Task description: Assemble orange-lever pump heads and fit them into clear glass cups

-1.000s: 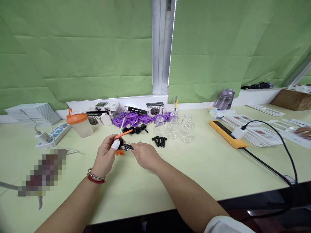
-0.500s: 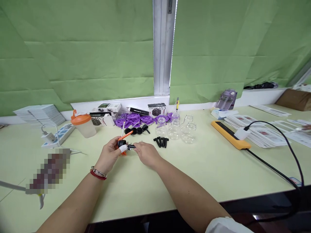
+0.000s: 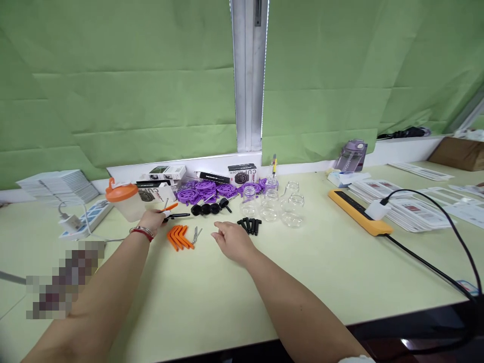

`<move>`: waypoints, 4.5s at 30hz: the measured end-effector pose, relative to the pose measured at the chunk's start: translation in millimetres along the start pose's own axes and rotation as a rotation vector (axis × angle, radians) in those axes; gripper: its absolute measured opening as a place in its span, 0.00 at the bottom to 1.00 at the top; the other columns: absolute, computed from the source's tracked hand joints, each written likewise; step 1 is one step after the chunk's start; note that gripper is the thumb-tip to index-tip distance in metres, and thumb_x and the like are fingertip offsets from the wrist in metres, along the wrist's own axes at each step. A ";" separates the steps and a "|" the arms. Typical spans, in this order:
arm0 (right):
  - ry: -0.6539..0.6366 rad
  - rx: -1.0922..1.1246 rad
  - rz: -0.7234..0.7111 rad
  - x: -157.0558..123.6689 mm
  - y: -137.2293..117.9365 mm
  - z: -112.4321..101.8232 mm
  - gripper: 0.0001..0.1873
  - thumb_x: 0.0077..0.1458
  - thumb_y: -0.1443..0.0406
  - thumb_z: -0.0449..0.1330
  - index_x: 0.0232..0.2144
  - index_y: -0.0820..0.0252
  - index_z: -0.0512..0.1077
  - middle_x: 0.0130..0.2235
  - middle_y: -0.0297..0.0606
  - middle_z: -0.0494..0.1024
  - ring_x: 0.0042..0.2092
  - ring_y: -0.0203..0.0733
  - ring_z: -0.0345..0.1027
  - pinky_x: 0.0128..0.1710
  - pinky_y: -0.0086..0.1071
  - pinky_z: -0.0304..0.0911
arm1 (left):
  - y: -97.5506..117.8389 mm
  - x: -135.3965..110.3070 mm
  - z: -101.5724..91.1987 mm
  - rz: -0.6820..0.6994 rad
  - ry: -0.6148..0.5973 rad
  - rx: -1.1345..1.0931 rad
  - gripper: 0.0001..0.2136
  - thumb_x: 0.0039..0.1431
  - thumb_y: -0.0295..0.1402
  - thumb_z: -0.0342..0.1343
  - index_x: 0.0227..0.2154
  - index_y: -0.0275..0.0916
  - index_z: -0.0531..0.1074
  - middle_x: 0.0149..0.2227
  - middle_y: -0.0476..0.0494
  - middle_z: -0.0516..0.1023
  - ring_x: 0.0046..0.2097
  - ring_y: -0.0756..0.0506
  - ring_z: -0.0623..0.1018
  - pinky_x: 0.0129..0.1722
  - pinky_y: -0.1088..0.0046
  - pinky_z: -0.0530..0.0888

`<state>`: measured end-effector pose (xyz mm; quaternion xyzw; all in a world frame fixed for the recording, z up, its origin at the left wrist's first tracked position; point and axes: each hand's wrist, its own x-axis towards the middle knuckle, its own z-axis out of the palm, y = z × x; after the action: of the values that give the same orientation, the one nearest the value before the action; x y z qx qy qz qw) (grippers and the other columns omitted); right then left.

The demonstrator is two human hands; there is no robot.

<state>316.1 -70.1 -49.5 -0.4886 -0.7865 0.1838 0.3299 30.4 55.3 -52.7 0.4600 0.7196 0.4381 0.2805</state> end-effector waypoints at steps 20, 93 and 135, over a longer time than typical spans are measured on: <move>-0.026 -0.022 0.030 1.4 3.9 -2.5 0.21 0.59 0.60 0.51 0.50 0.65 0.71 0.36 0.43 0.77 0.36 0.40 0.68 0.36 0.32 0.60 | -3.9 0.3 21.2 0.182 0.103 0.532 0.19 0.49 0.43 0.54 0.39 0.34 0.73 0.42 0.25 0.76 0.45 0.30 0.74 0.39 0.58 0.69; -0.033 1.084 0.445 17.3 -18.4 16.7 0.13 0.46 0.58 0.61 0.25 0.60 0.63 0.21 0.26 0.60 0.21 0.28 0.48 0.20 0.25 0.41 | 22.4 -107.4 -14.7 -0.004 -0.216 -1.183 0.04 0.50 0.26 0.58 0.30 0.33 0.75 0.33 0.44 0.78 0.38 0.50 0.76 0.36 0.78 0.73; -0.571 1.438 0.353 -14.0 39.3 -7.0 0.11 0.51 0.64 0.63 0.33 0.68 0.70 0.35 0.41 0.74 0.26 0.31 0.66 0.19 0.24 0.59 | 16.1 -145.8 15.4 0.357 -0.640 -0.542 0.19 0.50 0.35 0.62 0.46 0.40 0.70 0.37 0.46 0.74 0.33 0.51 0.71 0.32 0.73 0.69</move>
<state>350.7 -64.9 -73.3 -0.2072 -0.4403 0.8144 0.3162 110.7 -68.2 -45.3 0.5992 0.3655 0.4879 0.5189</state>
